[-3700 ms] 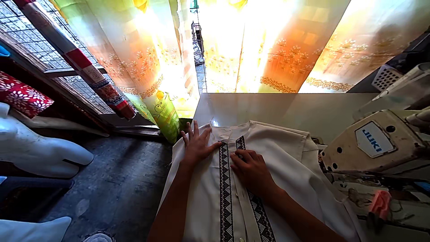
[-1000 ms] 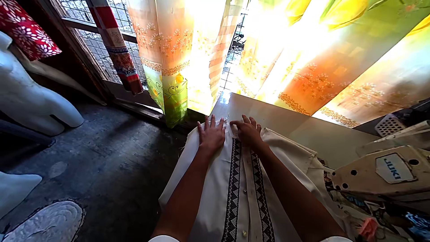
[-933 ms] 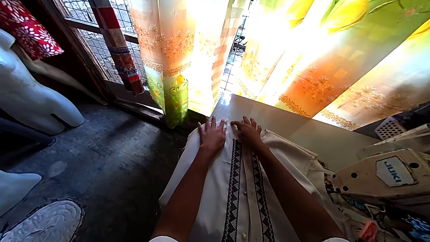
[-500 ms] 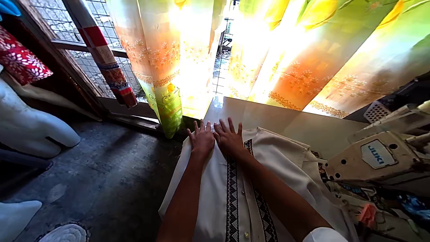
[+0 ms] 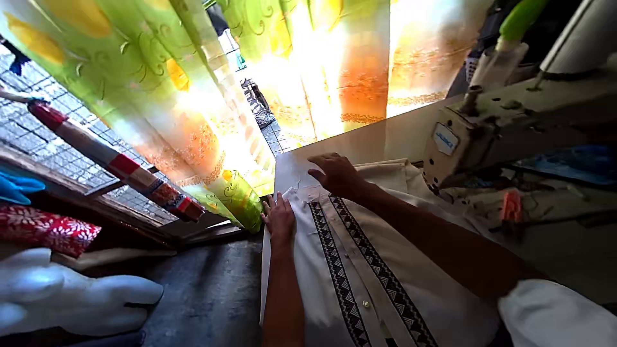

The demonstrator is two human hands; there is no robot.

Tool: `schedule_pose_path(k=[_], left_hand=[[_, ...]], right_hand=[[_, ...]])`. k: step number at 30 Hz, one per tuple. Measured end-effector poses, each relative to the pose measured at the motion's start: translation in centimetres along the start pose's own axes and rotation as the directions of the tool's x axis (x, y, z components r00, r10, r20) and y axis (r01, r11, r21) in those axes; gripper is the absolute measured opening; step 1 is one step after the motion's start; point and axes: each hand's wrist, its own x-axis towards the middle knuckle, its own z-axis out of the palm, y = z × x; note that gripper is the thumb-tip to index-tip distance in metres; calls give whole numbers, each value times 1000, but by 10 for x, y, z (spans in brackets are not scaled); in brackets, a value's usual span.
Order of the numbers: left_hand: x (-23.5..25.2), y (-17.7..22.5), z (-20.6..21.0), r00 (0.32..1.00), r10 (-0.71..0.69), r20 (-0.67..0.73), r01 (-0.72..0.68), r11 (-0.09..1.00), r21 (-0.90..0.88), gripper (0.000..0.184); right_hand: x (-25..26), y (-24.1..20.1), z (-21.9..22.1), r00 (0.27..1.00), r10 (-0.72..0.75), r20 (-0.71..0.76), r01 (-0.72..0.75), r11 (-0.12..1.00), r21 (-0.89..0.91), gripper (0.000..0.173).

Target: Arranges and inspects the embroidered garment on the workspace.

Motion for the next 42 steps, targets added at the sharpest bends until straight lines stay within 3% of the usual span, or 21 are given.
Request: schedule_pose_path(k=[2, 5, 9, 13, 16, 18, 21, 23, 26, 29, 33, 38, 42], left_hand=[[-1, 1, -1, 1000, 10, -22, -9, 1000, 14, 54], [-1, -4, -17, 992, 66, -110, -65, 998, 17, 55], [-21, -18, -65, 926, 127, -355, -148, 989, -32, 54], [-112, -7, -91, 971, 206, -119, -197, 977, 79, 55], [-193, 9, -57, 969, 189, 161, -192, 981, 3, 67], [-233, 17, -24, 962, 189, 199, -180, 982, -63, 73], [-255, 22, 13, 971, 210, 117, -203, 977, -69, 79], [-248, 25, 25, 976, 206, 71, -205, 978, -25, 82], [-220, 29, 21, 975, 157, 156, -160, 987, 12, 83], [-178, 31, 18, 962, 153, 228, -160, 987, 9, 81], [-105, 32, 28, 954, 266, 139, -271, 962, 18, 79], [-25, 55, 27, 935, 313, 168, -321, 947, 25, 77], [7, 74, 27, 935, 316, 161, -323, 946, 22, 77]], right_hand=[[-54, 7, -33, 997, -60, 45, 58, 997, 50, 36], [-146, 24, -70, 967, -109, 231, 80, 988, 132, 36], [-232, 47, -82, 999, -26, 30, 23, 995, 96, 37], [-284, 54, -84, 999, 14, -35, -17, 997, -73, 42], [-298, 45, -71, 998, -70, -8, 69, 994, -89, 45], [-296, 36, -56, 992, -120, 44, 123, 988, -96, 47], [-288, 24, -33, 976, -135, 173, 159, 978, -134, 54], [-281, 20, -20, 958, -115, 265, 163, 972, -169, 58], [-259, 19, -12, 935, -61, 350, 140, 969, -205, 58], [-217, 14, -19, 838, 96, 537, 37, 972, -231, 58], [-157, 20, -20, 741, 248, 624, -60, 950, -306, 60], [-102, 51, -6, 797, 280, 535, -122, 942, -312, 59], [-76, 70, 1, 851, 283, 443, -165, 944, -286, 55]])
